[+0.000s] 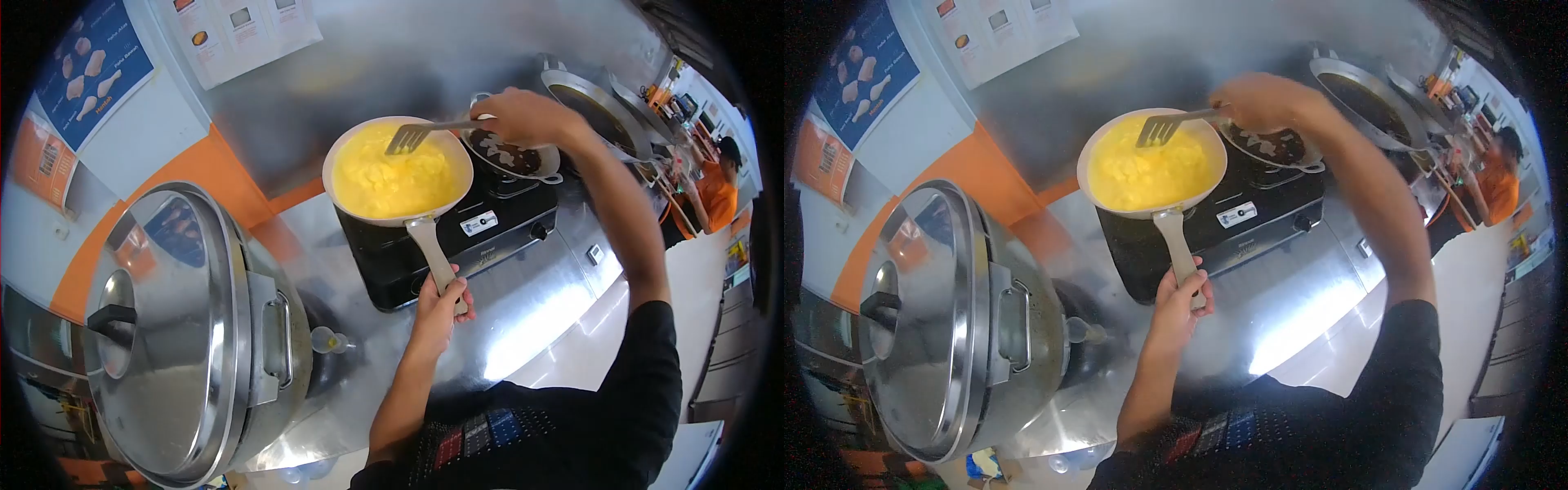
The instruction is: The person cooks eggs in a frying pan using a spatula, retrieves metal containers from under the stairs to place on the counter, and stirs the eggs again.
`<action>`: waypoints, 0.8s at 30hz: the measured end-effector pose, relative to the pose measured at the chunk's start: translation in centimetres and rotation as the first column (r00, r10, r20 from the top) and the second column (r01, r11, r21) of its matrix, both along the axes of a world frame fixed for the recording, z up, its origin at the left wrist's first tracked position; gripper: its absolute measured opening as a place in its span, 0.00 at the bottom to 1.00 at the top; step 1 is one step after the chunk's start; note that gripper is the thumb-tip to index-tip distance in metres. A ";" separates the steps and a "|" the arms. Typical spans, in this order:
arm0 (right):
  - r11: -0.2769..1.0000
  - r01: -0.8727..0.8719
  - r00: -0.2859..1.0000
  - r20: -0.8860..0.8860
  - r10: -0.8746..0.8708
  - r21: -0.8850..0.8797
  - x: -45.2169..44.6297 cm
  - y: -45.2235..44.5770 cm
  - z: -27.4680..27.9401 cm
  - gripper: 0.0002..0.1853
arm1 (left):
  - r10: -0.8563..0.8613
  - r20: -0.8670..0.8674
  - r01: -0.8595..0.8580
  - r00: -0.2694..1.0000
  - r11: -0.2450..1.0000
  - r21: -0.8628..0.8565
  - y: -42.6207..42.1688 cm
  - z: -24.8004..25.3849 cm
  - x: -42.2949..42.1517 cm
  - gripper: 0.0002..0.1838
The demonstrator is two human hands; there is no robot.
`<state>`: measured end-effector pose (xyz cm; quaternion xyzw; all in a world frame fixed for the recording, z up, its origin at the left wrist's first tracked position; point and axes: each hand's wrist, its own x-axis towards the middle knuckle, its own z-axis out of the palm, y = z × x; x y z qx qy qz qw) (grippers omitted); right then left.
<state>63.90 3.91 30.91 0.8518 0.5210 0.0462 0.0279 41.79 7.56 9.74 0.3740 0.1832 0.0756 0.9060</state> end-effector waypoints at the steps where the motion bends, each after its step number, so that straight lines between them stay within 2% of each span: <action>1: 0.996 0.007 1.000 0.005 -0.006 -0.090 -1.2 -0.7 1.4 0.13 | 0.003 0.005 -0.003 1.000 1.000 -0.002 0.0 0.1 0.0 0.17; 3: 0.964 0.020 1.000 0.016 -0.017 -0.264 -4.1 -2.1 2.9 0.12 | 0.002 -0.005 -0.002 1.000 1.000 -0.004 -0.1 0.3 0.0 0.17; 5: 0.934 -0.144 0.975 0.116 0.191 -0.328 -5.9 -3.9 1.0 0.12 | 0.001 -0.011 -0.001 1.000 1.000 0.005 0.0 0.4 0.1 0.17; 7: 0.914 -0.187 0.977 0.032 0.212 -0.360 -7.9 -4.4 -2.2 0.18 | -0.001 -0.015 0.001 1.000 1.000 0.020 -0.1 0.4 0.1 0.17; 10: 0.950 -0.193 0.949 0.199 0.244 -0.247 -8.7 -2.9 -9.4 0.23 | 0.004 -0.041 -0.003 0.999 0.999 0.035 -0.1 0.4 0.0 0.17; 11: 0.960 -0.170 0.950 0.221 0.220 -0.224 -8.7 -2.0 -10.6 0.24 | 0.013 -0.044 -0.012 0.999 0.999 0.037 -0.1 0.3 0.0 0.17; 14: 0.985 -0.170 0.956 0.237 0.173 -0.035 -7.0 0.9 -13.1 0.15 | 0.021 -0.046 -0.019 0.999 0.999 0.051 -0.2 0.1 -0.2 0.17; 17: 0.980 -0.199 0.924 0.336 0.182 0.016 -2.7 3.7 -15.2 0.22 | -0.007 -0.028 0.009 1.000 0.999 0.052 0.1 0.0 -0.2 0.17; 20: 0.990 -0.142 0.980 0.145 0.139 0.010 1.4 5.8 -13.6 0.17 | -0.002 -0.020 0.002 1.000 0.999 0.033 -0.1 0.2 -0.2 0.17; 24: 0.994 -0.094 0.995 -0.043 0.091 -0.051 3.0 4.0 -6.0 0.15 | 0.036 -0.031 -0.035 0.999 0.999 0.021 -0.2 0.7 -0.1 0.16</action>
